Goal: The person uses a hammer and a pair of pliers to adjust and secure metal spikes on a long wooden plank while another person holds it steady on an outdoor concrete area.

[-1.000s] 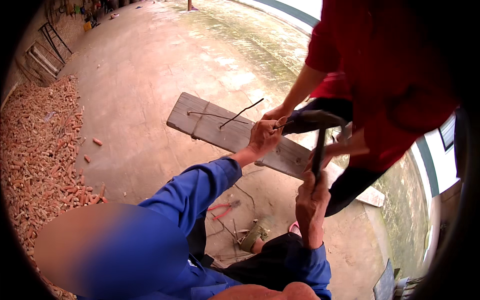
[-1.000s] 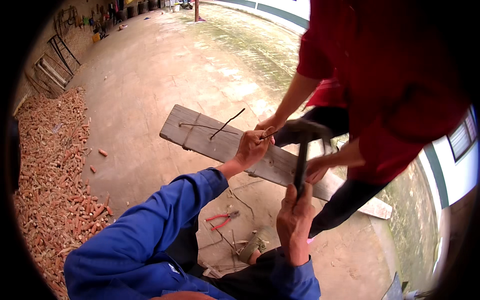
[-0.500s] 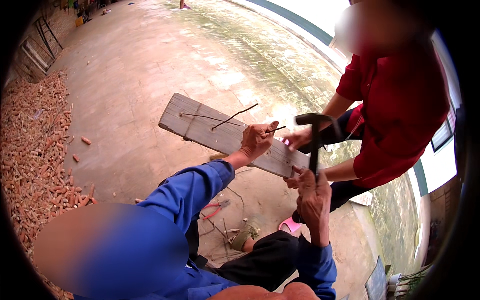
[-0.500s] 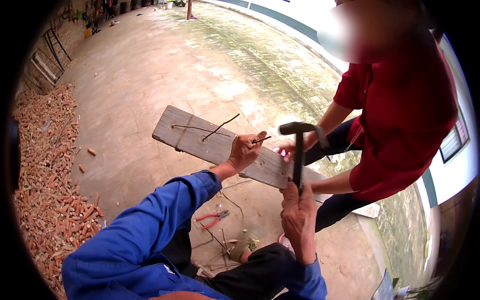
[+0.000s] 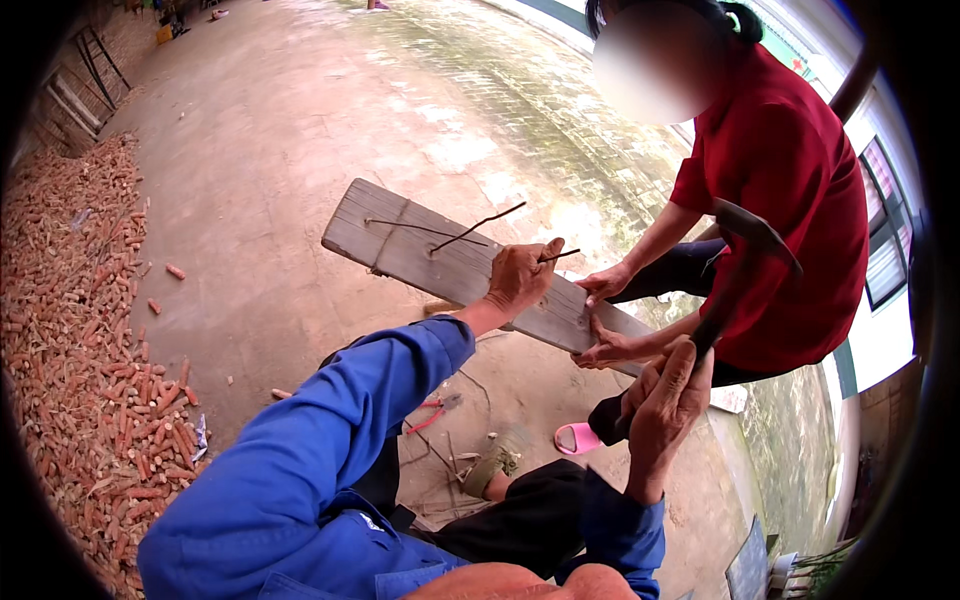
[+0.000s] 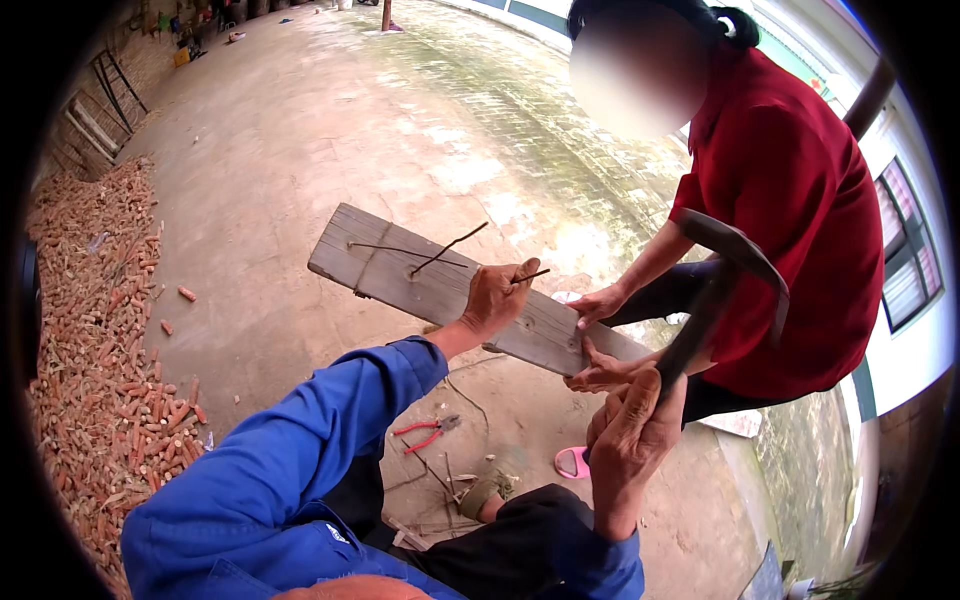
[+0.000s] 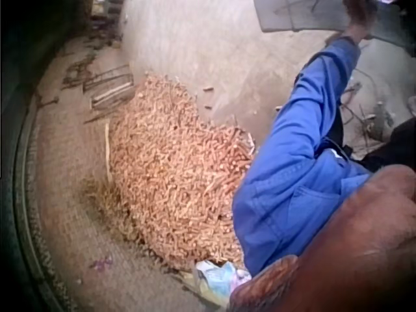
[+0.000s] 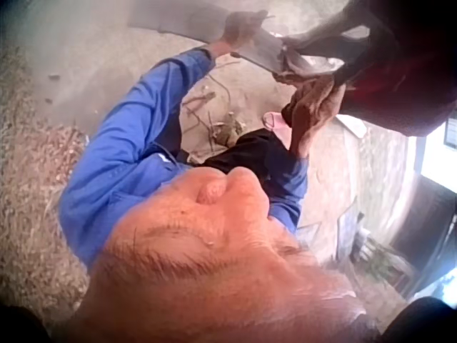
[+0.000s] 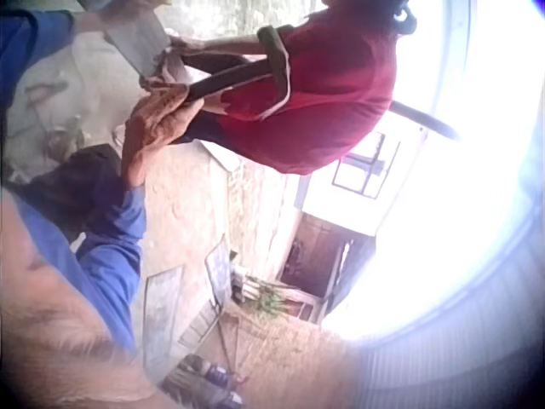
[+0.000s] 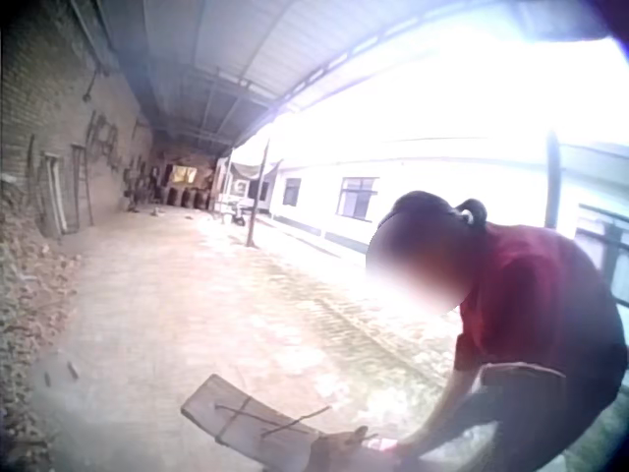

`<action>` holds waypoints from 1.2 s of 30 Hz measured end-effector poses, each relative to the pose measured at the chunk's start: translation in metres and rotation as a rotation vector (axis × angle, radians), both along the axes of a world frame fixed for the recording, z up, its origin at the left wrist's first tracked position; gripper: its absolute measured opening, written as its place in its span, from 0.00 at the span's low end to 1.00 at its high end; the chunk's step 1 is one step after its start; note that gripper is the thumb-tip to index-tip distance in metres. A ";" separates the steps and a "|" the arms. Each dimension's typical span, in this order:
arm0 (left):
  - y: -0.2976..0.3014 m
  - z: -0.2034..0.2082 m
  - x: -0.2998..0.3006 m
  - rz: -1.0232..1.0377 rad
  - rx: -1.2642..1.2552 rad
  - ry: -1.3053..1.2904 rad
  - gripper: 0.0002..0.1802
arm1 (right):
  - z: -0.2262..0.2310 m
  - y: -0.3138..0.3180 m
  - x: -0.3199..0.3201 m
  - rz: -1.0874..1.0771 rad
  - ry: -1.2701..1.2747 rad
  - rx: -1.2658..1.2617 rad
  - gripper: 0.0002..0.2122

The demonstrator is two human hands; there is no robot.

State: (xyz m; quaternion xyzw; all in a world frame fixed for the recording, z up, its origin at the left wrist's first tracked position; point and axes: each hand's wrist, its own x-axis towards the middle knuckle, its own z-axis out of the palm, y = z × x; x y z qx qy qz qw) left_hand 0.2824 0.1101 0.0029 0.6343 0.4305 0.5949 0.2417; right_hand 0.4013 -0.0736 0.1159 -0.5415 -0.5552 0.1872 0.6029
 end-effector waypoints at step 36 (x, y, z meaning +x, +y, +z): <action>0.030 0.006 -0.031 0.094 -0.029 0.023 0.28 | -0.008 0.046 -0.021 0.056 -0.538 -0.173 0.10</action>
